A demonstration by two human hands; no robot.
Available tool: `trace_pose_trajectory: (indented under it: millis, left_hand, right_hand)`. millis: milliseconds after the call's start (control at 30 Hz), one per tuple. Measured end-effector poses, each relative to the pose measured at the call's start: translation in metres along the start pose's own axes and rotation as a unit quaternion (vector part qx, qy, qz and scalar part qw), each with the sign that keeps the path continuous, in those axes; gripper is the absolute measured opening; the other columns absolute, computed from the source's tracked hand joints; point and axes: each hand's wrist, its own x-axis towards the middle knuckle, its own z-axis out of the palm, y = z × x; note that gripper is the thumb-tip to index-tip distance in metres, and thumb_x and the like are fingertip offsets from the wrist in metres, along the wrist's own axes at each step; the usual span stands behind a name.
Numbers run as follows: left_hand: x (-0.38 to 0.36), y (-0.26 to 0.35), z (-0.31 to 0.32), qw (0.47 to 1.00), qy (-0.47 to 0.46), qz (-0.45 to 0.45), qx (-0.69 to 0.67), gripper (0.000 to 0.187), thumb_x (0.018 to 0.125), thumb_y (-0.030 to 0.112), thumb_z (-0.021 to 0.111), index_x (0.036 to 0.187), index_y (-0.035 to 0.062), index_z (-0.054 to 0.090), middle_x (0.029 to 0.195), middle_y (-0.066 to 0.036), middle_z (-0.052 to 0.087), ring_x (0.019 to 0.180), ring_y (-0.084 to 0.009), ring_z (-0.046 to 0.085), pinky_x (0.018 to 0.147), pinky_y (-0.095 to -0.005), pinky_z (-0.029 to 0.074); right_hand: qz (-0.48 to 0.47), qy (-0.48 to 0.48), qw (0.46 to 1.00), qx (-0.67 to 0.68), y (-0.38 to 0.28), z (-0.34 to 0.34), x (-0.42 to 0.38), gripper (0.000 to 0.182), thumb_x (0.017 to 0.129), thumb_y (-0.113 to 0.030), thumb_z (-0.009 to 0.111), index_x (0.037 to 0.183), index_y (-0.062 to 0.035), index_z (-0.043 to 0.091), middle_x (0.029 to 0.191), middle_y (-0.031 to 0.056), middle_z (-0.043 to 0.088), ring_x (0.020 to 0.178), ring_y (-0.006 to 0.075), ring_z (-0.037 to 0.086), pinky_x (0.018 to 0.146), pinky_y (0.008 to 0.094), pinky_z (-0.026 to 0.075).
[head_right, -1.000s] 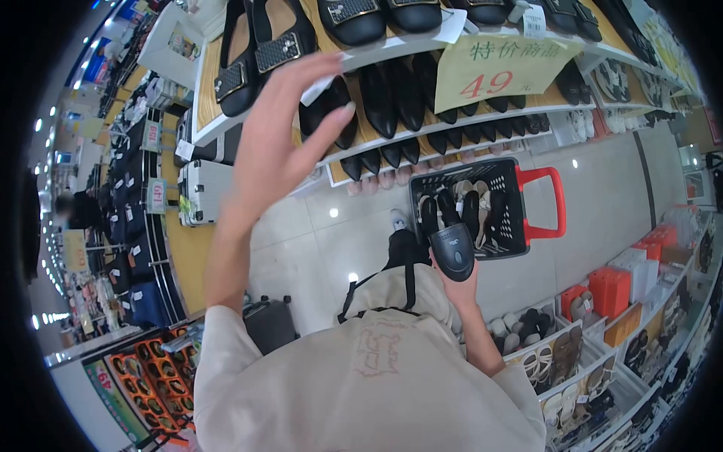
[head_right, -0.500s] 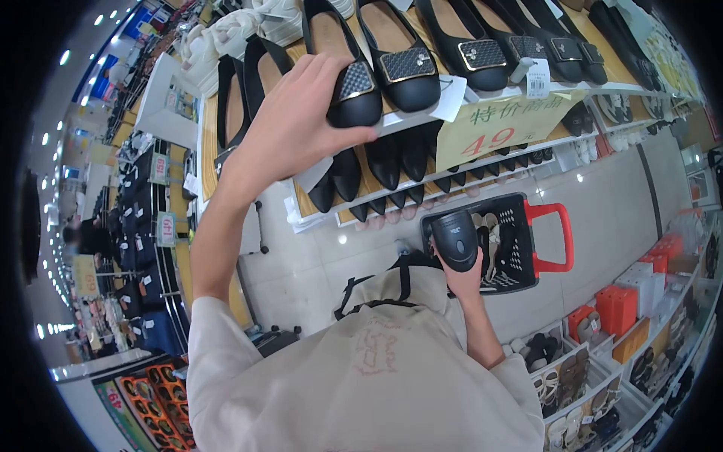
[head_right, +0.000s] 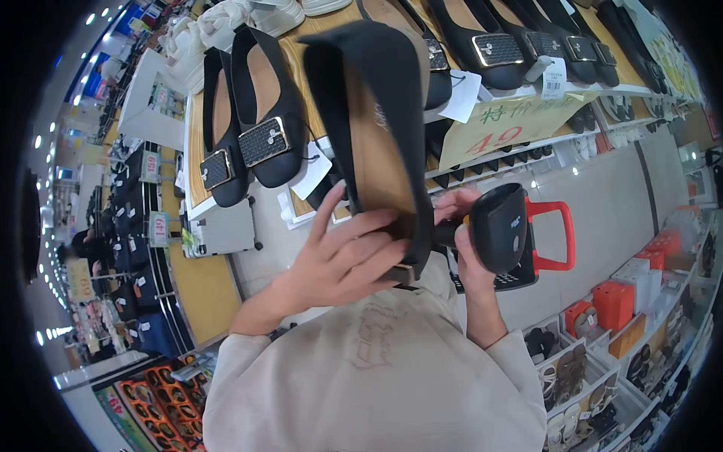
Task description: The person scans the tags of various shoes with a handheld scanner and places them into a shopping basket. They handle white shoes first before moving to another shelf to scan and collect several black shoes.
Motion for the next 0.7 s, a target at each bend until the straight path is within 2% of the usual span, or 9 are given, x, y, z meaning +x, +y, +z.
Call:
trace_pose_trajectory:
  millis: [67,100,133,167,300,467,600,667,700]
  left_hand:
    - [0.003,0.005,0.009,1.0,0.007,-0.014,0.014,0.04,0.083,0.015,0.064,0.123,0.0119,0.065,0.116,-0.002,0.056,0.128,-0.0192,0.052,0.112,-0.062,0.037]
    - [0.006,0.006,0.012,0.998,0.011,-0.017,0.055,0.041,0.081,0.017,0.069,0.122,0.0115,0.066,0.111,-0.002,0.057,0.123,-0.0208,0.055,0.112,-0.0622,0.036]
    - [0.008,0.007,0.015,0.995,0.015,-0.023,0.095,0.042,0.079,0.019,0.073,0.12,0.0111,0.067,0.107,-0.002,0.058,0.118,-0.0224,0.057,0.112,-0.0623,0.035]
    - [0.012,0.008,0.017,0.994,0.03,-0.037,0.098,0.042,0.079,0.015,0.071,0.121,0.0112,0.068,0.105,-0.001,0.058,0.118,-0.0217,0.056,0.113,-0.0619,0.035]
    - [0.017,0.007,0.019,0.991,0.048,-0.065,0.107,0.046,0.076,0.017,0.074,0.121,0.011,0.068,0.104,-0.001,0.058,0.117,-0.0221,0.056,0.112,-0.0619,0.035]
    - [0.017,0.007,0.018,0.989,0.037,-0.119,0.079,0.069,0.066,0.027,0.082,0.129,0.0068,0.064,0.111,-0.006,0.054,0.122,-0.0258,0.049,0.112,-0.0624,0.035]
    - [0.015,0.009,0.021,0.988,0.042,-0.139,0.061,0.076,0.064,0.03,0.083,0.133,0.0051,0.061,0.115,-0.008,0.051,0.125,-0.0275,0.047,0.112,-0.0629,0.033]
    - [0.017,0.009,0.011,0.987,0.022,-0.153,-0.038,0.082,0.066,0.035,0.085,0.137,0.0055,0.056,0.115,-0.008,0.05,0.125,-0.0278,0.047,0.113,-0.0634,0.031]
    - [0.019,0.006,0.002,0.985,0.008,-0.149,-0.089,0.08,0.071,0.036,0.085,0.138,0.0054,0.055,0.121,-0.011,0.051,0.127,-0.0309,0.046,0.112,-0.0603,0.033]
  right_hand:
    - [0.019,-0.008,1.0,-0.001,-0.003,0.004,-0.003,0.065,0.092,-0.029,0.071,0.142,0.0011,0.044,0.131,0.0177,0.057,0.111,0.024,0.06,0.096,0.0387,0.047]
    - [0.046,-0.011,0.999,-0.002,0.002,-0.003,-0.01,0.078,0.087,-0.033,0.076,0.147,0.0014,0.039,0.143,0.0178,0.05,0.126,0.0261,0.054,0.104,0.0403,0.043]
    - [0.042,0.008,0.999,-0.023,0.008,-0.003,-0.015,0.086,0.086,-0.03,0.078,0.151,0.0024,0.032,0.145,0.0173,0.048,0.13,0.027,0.051,0.108,0.0414,0.04]
    - [0.042,0.003,0.999,-0.013,0.004,0.005,-0.013,0.09,0.085,-0.03,0.078,0.153,0.0024,0.029,0.145,0.017,0.049,0.131,0.0264,0.051,0.109,0.0412,0.039]
    - [0.062,-0.05,0.997,-0.022,0.004,0.008,-0.008,0.097,0.084,-0.025,0.08,0.156,0.0031,0.02,0.143,0.0166,0.052,0.131,0.0231,0.051,0.11,0.0393,0.039]
    - [0.061,-0.089,0.994,-0.034,0.001,0.012,-0.002,0.096,0.084,-0.016,0.081,0.156,0.001,0.021,0.142,0.0173,0.052,0.13,0.0202,0.051,0.107,0.0361,0.041]
    - [0.056,-0.074,0.994,-0.063,0.01,0.007,-0.003,0.093,0.084,-0.015,0.081,0.156,0.0003,0.024,0.145,0.0172,0.049,0.131,0.0211,0.049,0.107,0.0364,0.041]
    - [0.045,-0.08,0.993,-0.072,0.013,0.005,-0.005,0.093,0.084,-0.015,0.082,0.155,0.0004,0.024,0.146,0.0174,0.048,0.131,0.0215,0.049,0.108,0.0367,0.041]
    - [0.054,-0.062,0.996,-0.044,0.013,0.004,-0.005,0.093,0.083,-0.017,0.082,0.155,0.0012,0.025,0.146,0.0175,0.048,0.131,0.0215,0.05,0.108,0.037,0.041]
